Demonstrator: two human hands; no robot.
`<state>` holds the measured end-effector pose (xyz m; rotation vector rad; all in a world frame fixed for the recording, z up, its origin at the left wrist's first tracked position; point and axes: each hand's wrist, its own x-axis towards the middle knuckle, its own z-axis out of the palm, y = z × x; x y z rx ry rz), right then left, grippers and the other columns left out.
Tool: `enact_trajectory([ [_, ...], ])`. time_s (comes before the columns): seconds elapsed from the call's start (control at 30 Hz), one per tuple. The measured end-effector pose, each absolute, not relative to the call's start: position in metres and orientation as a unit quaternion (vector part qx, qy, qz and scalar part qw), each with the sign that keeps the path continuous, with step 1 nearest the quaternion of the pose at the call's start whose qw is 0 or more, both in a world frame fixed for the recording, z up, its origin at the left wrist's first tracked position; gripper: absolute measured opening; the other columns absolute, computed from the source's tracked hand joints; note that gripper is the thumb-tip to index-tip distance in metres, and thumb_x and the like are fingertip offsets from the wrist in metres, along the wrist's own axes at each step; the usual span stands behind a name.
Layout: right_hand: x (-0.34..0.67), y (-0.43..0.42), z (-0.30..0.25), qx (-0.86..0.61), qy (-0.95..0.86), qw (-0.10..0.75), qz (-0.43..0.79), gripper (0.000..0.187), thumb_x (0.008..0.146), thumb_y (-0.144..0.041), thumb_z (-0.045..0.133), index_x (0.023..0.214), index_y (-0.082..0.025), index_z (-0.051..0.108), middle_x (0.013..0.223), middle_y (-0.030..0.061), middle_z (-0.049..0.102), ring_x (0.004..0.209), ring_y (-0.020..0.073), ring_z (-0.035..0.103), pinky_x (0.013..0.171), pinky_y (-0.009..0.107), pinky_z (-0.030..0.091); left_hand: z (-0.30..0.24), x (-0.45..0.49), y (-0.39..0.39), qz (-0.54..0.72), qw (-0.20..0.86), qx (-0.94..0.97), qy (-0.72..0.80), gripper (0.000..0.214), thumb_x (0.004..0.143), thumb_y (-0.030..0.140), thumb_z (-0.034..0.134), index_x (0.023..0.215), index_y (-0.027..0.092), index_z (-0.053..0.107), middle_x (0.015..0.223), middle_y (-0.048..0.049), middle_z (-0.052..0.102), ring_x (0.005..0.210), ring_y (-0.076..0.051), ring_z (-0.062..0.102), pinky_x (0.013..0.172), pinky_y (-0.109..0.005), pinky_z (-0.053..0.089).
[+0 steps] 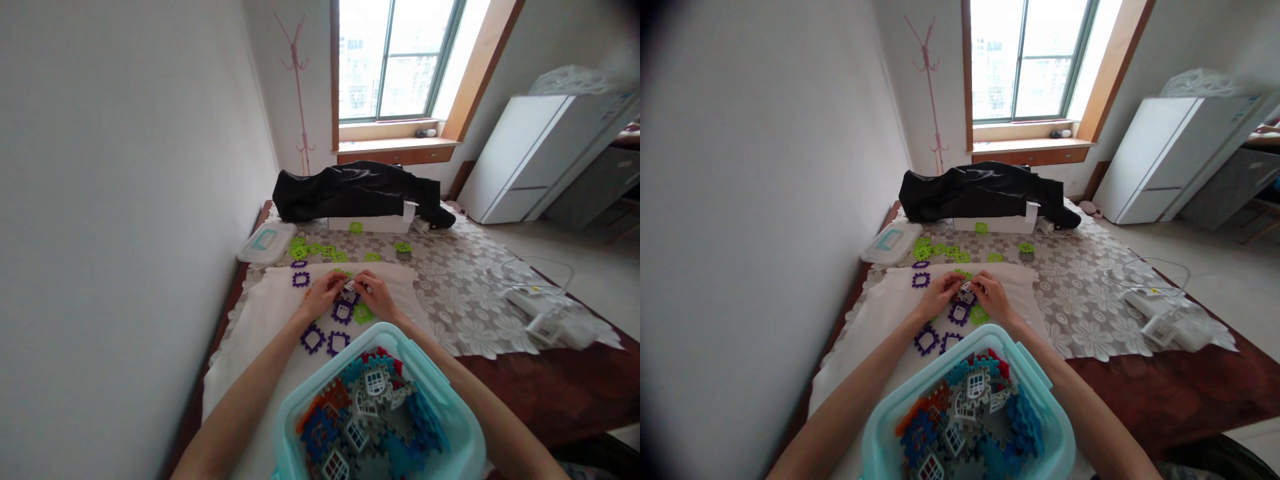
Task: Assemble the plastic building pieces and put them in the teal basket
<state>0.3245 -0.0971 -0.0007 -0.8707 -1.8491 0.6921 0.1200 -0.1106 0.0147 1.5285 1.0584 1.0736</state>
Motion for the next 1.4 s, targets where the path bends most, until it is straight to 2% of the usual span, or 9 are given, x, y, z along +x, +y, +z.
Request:
enact_trajectory([
  [0.2,0.323,-0.098,-0.0061,-0.353,-0.79,0.436,0.249,0.022,0.105,-0.035,0.057,0.093,-0.022,0.071,0.093,0.0053,0.064,0.078,0.0179,0.06,0.072,0.029,0.046,0.0152,0.1202,-0.1088,0.455,0.483,0.609,0.435,0.043,0.092,0.051,0.068,0.113,0.014,0.069,0.088,-0.0034,0.068,0.065,-0.012,0.057,0.058,-0.024,0.051],
  [0.4,0.3233,-0.0978,-0.0037,-0.36,-0.781,0.428,0.277,0.025,0.104,-0.038,0.057,0.088,-0.021,0.067,0.086,0.0039,0.064,0.075,0.0181,0.059,0.07,0.029,0.046,0.0163,0.1187,-0.1087,0.445,0.507,0.59,0.444,0.054,0.09,0.056,0.071,0.119,0.012,0.065,0.073,0.0006,0.064,0.057,-0.011,0.052,0.055,-0.023,0.045],
  [0.53,0.3236,-0.0973,-0.004,-0.358,-0.779,0.416,0.303,0.026,0.104,-0.039,0.056,0.087,-0.022,0.065,0.08,0.0026,0.065,0.072,0.0186,0.058,0.069,0.029,0.045,0.0174,0.1188,-0.1099,0.435,0.509,0.598,0.441,0.053,0.091,0.056,0.07,0.12,0.012,0.066,0.071,0.0001,0.065,0.056,-0.01,0.049,0.052,-0.022,0.038],
  [0.67,0.3243,-0.0984,-0.0056,-0.348,-0.798,0.401,0.284,0.025,0.105,-0.037,0.054,0.089,-0.022,0.066,0.084,0.0038,0.067,0.074,0.0185,0.06,0.072,0.029,0.045,0.0174,0.1187,-0.1099,0.433,0.504,0.597,0.45,0.054,0.091,0.056,0.069,0.121,0.012,0.067,0.07,0.0,0.065,0.054,-0.01,0.047,0.051,-0.022,0.033],
  [0.9,0.3256,-0.1006,-0.0039,-0.349,-0.821,0.378,0.249,0.027,0.105,-0.037,0.056,0.091,-0.021,0.072,0.084,0.0052,0.068,0.071,0.0174,0.059,0.067,0.028,0.043,0.0148,0.1182,-0.1088,0.426,0.494,0.607,0.453,0.054,0.092,0.056,0.068,0.122,0.011,0.068,0.069,0.0,0.065,0.054,-0.01,0.046,0.052,-0.023,0.032],
  [1.17,0.325,-0.1019,-0.0023,-0.35,-0.82,0.38,0.246,0.026,0.105,-0.034,0.056,0.088,-0.021,0.071,0.084,0.0053,0.068,0.073,0.0179,0.06,0.068,0.027,0.042,0.0141,0.1178,-0.1087,0.426,0.48,0.623,0.448,0.051,0.094,0.054,0.066,0.122,0.012,0.068,0.073,-0.002,0.067,0.06,-0.012,0.051,0.059,-0.024,0.037],
  [1.4,0.3255,-0.1033,0.0007,-0.339,-0.84,0.362,0.221,0.025,0.106,-0.031,0.054,0.091,-0.021,0.071,0.09,0.0066,0.071,0.077,0.0186,0.063,0.072,0.028,0.045,0.0136,0.1177,-0.1091,0.414,0.47,0.629,0.46,0.054,0.094,0.056,0.064,0.124,0.012,0.068,0.069,0.0,0.063,0.054,-0.01,0.043,0.052,-0.024,0.029],
])
